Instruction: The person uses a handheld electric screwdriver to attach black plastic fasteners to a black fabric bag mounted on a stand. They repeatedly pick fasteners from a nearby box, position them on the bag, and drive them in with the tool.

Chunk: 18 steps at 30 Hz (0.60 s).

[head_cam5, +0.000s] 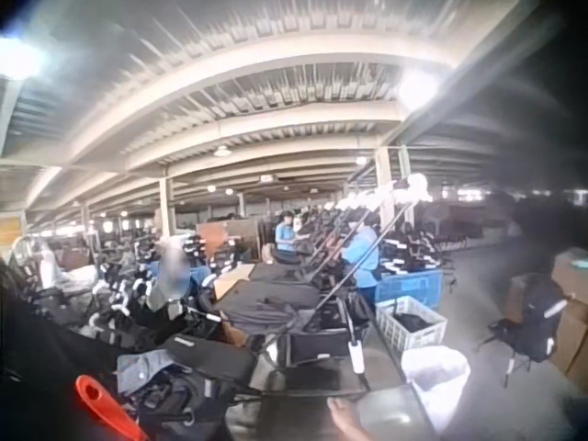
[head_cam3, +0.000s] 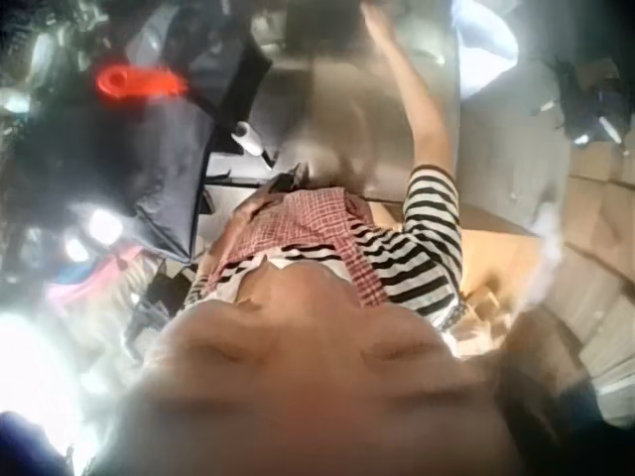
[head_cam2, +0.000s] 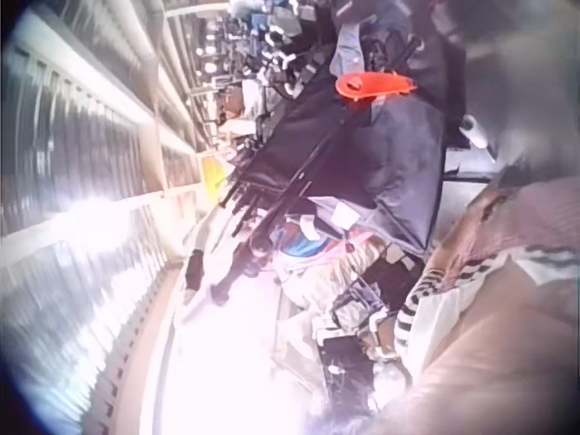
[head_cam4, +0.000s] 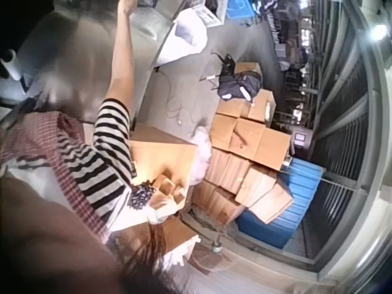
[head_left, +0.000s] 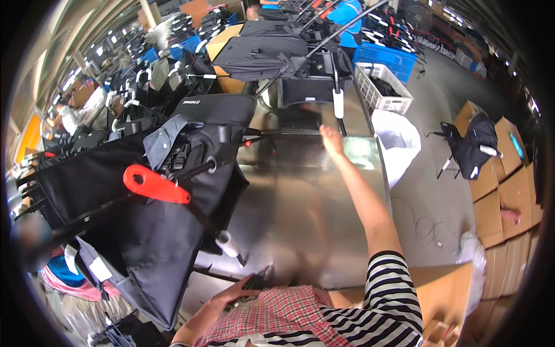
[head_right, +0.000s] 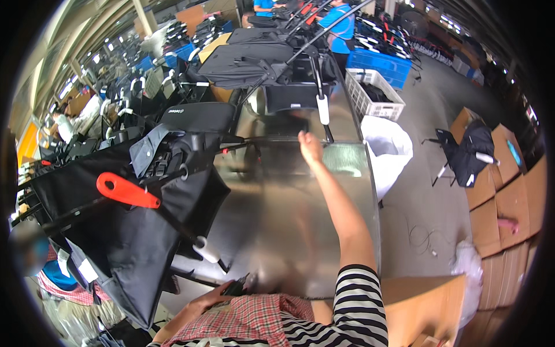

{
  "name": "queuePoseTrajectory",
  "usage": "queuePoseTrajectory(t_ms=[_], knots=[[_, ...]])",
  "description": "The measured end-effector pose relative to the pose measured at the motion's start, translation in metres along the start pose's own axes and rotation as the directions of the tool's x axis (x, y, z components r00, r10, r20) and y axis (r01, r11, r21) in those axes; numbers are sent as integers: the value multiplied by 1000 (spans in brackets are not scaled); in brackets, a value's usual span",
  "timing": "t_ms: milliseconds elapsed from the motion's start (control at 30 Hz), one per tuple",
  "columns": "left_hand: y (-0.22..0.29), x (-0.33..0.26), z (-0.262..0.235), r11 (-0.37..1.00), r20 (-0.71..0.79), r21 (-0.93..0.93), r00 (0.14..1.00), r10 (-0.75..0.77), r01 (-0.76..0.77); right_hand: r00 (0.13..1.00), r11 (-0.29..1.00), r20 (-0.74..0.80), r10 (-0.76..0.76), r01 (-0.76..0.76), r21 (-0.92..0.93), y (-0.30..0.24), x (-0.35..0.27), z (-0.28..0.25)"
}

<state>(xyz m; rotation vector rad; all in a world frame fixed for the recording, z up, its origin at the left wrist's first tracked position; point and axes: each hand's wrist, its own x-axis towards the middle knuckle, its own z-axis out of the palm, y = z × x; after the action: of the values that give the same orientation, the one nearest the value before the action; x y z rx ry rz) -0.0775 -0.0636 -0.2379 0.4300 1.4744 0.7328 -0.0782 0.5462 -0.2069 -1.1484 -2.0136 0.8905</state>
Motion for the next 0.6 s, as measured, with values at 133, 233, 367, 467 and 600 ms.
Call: queuePoseTrajectory(t_ms=[133, 233, 367, 467, 600], knots=[[-14, -2, 18, 992, -76, -105, 994, -73, 65, 886, 991, -456, -81, 119, 54, -40, 136, -26], [0, 1, 16, 990, -93, -129, 993, -72, 60, 849, 983, -515, -123, 176, 56, -42, 224, -58], [21, 3, 18, 985, -118, -146, 987, -109, 91, 979, 990, -201, -7, 35, 135, -40, 259, -69], [3, 9, 27, 978, -147, -203, 986, -83, 52, 959, 966, -128, -253, 258, 26, -53, 226, -67], [68, 11, 32, 975, -127, -190, 982, -143, 117, 888, 882, -143, -437, 454, 124, -46, 142, -78]])
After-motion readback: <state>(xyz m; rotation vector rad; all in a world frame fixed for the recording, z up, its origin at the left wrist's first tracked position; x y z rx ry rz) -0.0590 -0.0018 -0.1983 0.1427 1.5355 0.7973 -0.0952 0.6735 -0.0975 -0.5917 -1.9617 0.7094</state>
